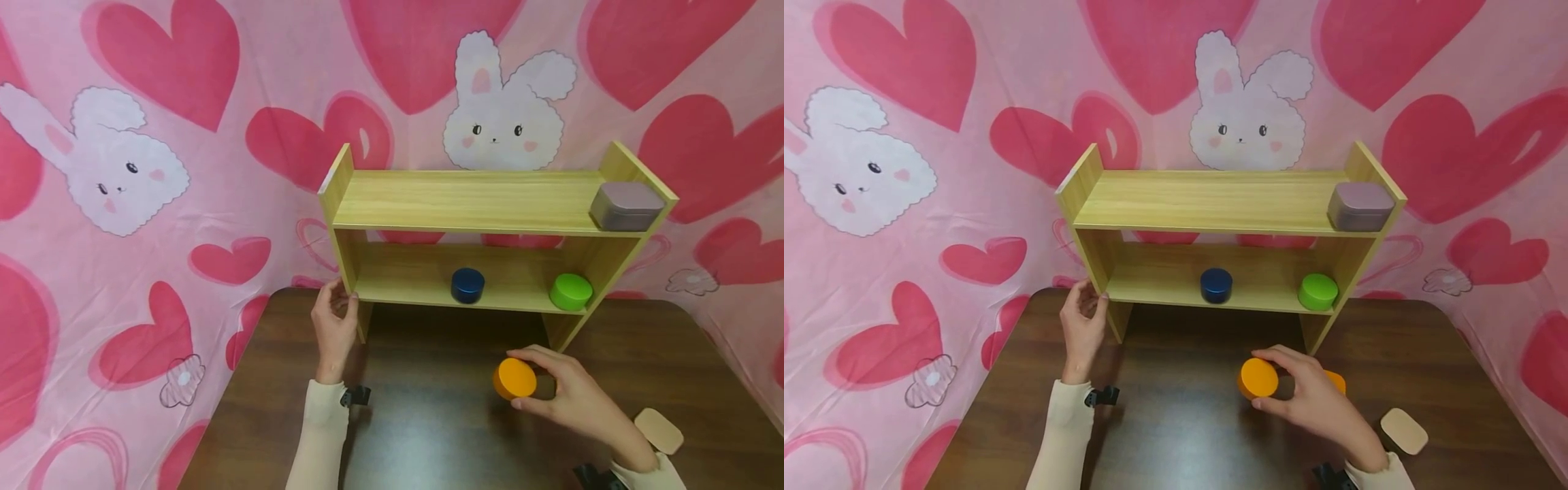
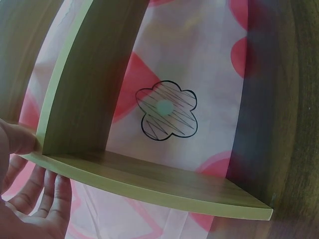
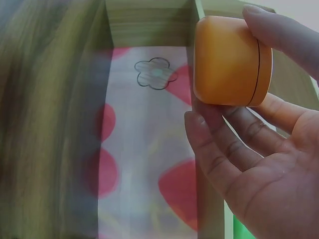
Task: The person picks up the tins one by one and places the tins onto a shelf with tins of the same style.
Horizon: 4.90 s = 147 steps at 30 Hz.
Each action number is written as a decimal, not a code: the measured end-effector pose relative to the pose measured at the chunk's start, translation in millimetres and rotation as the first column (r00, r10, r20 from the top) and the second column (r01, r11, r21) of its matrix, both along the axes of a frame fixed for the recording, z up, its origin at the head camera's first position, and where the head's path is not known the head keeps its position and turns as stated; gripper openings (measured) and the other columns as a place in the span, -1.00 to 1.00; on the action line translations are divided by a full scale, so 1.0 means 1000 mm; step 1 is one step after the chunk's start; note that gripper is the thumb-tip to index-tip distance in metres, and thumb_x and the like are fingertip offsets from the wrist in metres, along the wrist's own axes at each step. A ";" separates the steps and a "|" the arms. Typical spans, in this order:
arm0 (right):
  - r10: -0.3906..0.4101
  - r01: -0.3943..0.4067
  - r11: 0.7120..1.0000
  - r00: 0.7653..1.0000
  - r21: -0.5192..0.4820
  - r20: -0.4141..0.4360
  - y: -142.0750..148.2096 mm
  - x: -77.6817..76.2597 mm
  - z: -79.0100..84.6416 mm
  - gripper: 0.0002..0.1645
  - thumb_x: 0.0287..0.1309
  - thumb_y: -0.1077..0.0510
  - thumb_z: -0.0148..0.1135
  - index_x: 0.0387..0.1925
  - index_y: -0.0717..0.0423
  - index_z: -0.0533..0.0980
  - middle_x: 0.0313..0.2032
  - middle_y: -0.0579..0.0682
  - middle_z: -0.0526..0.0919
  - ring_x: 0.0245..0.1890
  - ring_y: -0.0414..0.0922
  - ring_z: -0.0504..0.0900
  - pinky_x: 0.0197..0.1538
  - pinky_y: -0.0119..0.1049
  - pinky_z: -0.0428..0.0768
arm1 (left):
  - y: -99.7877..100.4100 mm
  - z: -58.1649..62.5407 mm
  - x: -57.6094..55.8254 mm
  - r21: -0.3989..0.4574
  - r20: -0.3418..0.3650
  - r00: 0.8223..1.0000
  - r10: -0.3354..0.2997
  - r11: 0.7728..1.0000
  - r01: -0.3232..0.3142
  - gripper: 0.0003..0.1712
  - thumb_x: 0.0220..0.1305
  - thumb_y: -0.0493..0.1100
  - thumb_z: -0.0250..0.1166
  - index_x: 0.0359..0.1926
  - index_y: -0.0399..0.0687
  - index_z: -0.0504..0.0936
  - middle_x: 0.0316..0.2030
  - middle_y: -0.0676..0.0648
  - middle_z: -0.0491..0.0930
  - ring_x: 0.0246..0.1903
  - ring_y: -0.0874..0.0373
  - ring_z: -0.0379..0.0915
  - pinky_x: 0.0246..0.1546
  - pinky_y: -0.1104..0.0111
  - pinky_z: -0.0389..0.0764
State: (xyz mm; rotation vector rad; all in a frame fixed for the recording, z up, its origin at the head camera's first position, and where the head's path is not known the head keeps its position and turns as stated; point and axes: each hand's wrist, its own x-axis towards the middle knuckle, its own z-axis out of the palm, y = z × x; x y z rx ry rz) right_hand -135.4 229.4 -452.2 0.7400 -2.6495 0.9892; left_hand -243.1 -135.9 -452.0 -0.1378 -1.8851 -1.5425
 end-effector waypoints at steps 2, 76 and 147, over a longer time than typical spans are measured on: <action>-0.005 0.005 1.000 1.000 0.005 -0.002 -0.003 -0.001 0.002 -0.24 -0.16 0.02 0.73 0.16 -0.14 0.62 0.02 -0.21 0.74 -0.07 -0.38 0.63 -0.01 -0.39 0.69 | -0.001 -0.005 -0.004 0.001 0.004 1.000 0.007 1.000 -0.007 -0.71 0.24 -0.56 0.30 0.00 -0.56 0.61 -0.17 -0.50 0.63 -0.20 -0.24 0.63 -0.16 0.67 0.61; 0.027 -0.023 0.998 0.998 -0.063 0.061 -0.070 -0.040 0.048 -0.25 -0.09 -0.04 0.70 0.20 -0.11 0.63 0.17 -0.07 0.73 0.04 -0.12 0.69 0.01 -0.27 0.70 | -0.001 0.002 0.000 0.012 0.021 1.000 -0.001 1.000 0.000 -0.70 0.25 -0.55 0.31 0.02 -0.52 0.62 -0.14 -0.48 0.65 -0.15 -0.25 0.63 -0.15 0.63 0.60; 0.098 -0.090 0.993 0.990 -0.078 0.104 -0.150 -0.082 0.095 -0.23 -0.02 0.01 0.66 0.24 0.14 0.60 0.13 0.03 0.73 0.03 -0.02 0.66 0.04 -0.03 0.76 | -0.002 0.002 0.001 0.018 0.026 0.999 -0.026 1.000 0.025 -0.71 0.26 -0.53 0.32 0.01 -0.51 0.63 -0.12 -0.46 0.64 -0.14 -0.24 0.63 -0.14 0.54 0.67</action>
